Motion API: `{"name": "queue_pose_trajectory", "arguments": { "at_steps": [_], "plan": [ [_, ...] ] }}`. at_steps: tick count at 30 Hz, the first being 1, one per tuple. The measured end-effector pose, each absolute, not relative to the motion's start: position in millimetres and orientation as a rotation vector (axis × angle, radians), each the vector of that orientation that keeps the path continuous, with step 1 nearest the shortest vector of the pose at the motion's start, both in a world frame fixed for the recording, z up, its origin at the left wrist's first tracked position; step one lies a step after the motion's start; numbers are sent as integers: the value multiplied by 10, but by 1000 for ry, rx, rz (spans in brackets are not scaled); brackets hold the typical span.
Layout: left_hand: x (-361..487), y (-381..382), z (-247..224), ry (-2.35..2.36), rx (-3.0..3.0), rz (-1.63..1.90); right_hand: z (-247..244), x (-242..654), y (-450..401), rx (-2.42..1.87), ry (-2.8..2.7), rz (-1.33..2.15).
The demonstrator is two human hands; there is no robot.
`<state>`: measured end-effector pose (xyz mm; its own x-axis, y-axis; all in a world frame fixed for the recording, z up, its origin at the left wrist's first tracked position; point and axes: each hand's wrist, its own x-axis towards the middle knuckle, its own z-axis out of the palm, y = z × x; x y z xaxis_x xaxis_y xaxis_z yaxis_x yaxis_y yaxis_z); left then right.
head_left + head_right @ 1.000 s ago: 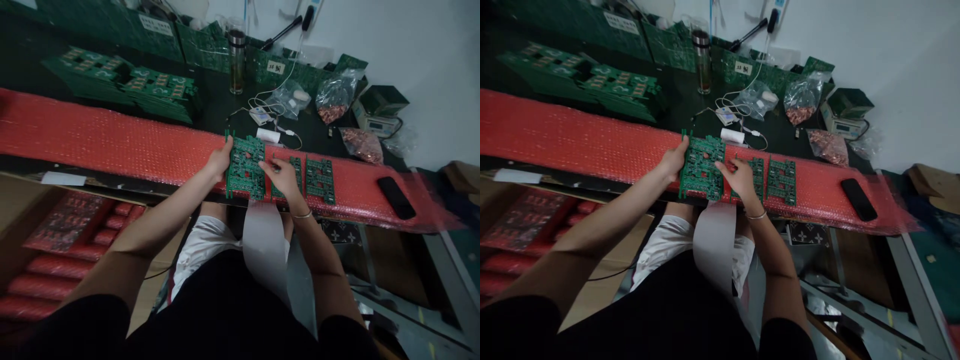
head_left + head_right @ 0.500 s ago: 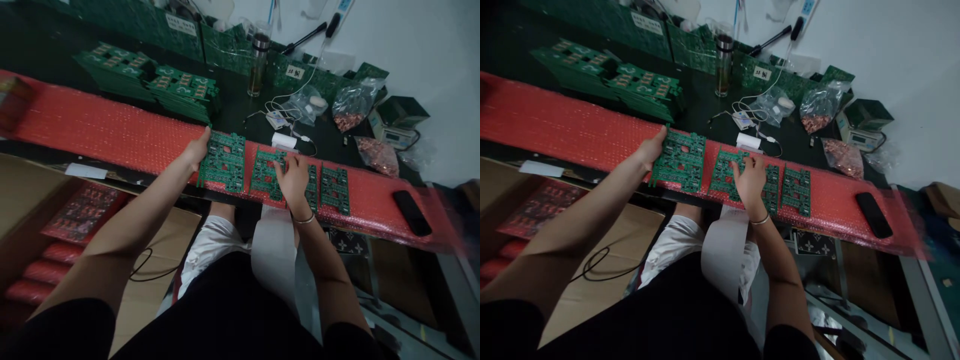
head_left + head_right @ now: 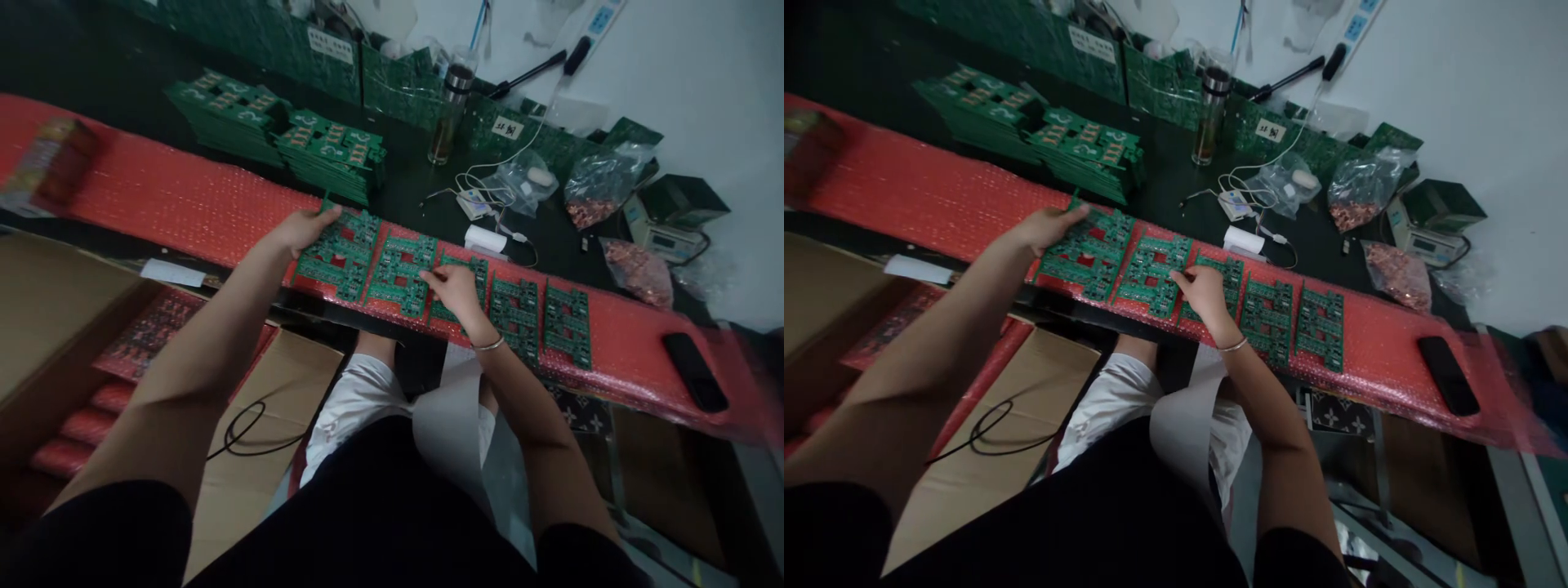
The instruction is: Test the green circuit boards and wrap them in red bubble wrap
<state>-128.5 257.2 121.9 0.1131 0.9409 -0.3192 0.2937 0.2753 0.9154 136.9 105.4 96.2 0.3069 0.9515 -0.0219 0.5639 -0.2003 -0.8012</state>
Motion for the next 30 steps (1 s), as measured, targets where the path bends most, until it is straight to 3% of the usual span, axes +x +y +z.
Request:
{"name": "queue_pose_trajectory", "arguments": {
  "at_steps": [3,5,9,14,30],
  "plan": [
    [-1344,2565,1138,1555,1521,683,1015,1272,1001,-2042,-1718,181],
    [-1335,2558,1083,1644,1715,679,1010,1148,970,-1953,-1989,67],
    [-1278,2519,1046,1772,2011,476,899,986,911,-1863,-2337,138],
    [-1169,2415,1060,1909,2177,234,805,1174,817,-1956,-2325,176],
    [-652,2136,1071,1799,2266,238,806,1441,676,-1933,-2262,191]
  ]
}}
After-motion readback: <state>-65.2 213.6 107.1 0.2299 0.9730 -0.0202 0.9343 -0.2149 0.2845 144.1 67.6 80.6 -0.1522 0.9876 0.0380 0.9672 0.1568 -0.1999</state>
